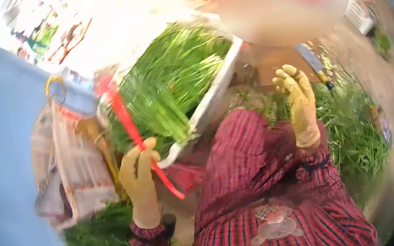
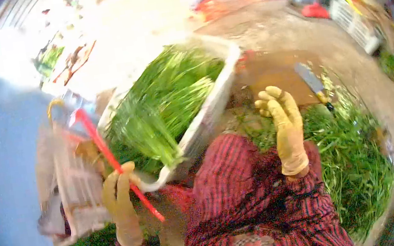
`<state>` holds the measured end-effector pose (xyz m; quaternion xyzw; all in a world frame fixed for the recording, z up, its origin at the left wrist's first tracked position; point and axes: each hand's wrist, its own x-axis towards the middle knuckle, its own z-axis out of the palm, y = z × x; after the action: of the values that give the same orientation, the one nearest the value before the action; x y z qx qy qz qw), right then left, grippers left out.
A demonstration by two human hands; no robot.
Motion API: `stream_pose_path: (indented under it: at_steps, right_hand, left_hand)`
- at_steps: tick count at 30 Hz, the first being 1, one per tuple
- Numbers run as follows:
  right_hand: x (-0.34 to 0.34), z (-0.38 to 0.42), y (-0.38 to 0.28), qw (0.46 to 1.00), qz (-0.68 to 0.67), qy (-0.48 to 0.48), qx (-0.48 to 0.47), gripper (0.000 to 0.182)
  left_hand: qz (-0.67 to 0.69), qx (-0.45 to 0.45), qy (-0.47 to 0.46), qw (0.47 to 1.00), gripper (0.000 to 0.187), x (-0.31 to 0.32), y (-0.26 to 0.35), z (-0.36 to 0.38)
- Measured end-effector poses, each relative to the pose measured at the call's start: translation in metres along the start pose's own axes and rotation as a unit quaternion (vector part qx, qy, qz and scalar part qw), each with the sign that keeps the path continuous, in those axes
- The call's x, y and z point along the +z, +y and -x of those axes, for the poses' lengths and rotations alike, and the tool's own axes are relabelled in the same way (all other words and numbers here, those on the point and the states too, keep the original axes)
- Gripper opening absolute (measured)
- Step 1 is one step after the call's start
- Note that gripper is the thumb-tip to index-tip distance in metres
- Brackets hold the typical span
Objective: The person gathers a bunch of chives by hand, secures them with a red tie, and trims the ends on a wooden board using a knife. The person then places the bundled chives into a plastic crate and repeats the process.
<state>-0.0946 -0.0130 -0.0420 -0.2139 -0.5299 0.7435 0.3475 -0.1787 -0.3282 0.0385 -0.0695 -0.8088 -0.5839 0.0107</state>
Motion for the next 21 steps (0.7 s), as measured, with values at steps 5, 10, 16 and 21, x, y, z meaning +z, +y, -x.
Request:
stream_pose_path:
  at_steps: [5,10,16,21]
  right_hand:
    - [-0.013,0.001,-0.008,0.996,-0.084,0.021,0.027,0.022]
    - [-0.033,0.000,0.026,0.997,-0.007,-0.024,0.067,0.027]
    - [-0.043,-0.020,0.025,0.990,-0.047,-0.039,0.126,0.027]
    - [-0.043,-0.034,0.033,0.994,0.019,-0.053,0.095,0.023]
  left_hand:
    - [-0.240,0.369,-0.250,0.863,0.022,0.175,0.016,-0.110]
    - [-0.350,0.421,-0.371,0.750,0.024,0.356,-0.036,-0.158]
    - [-0.438,0.369,-0.449,0.686,0.030,0.465,-0.068,-0.166]
    - [-0.191,0.363,-0.377,0.830,0.042,0.403,-0.057,-0.153]
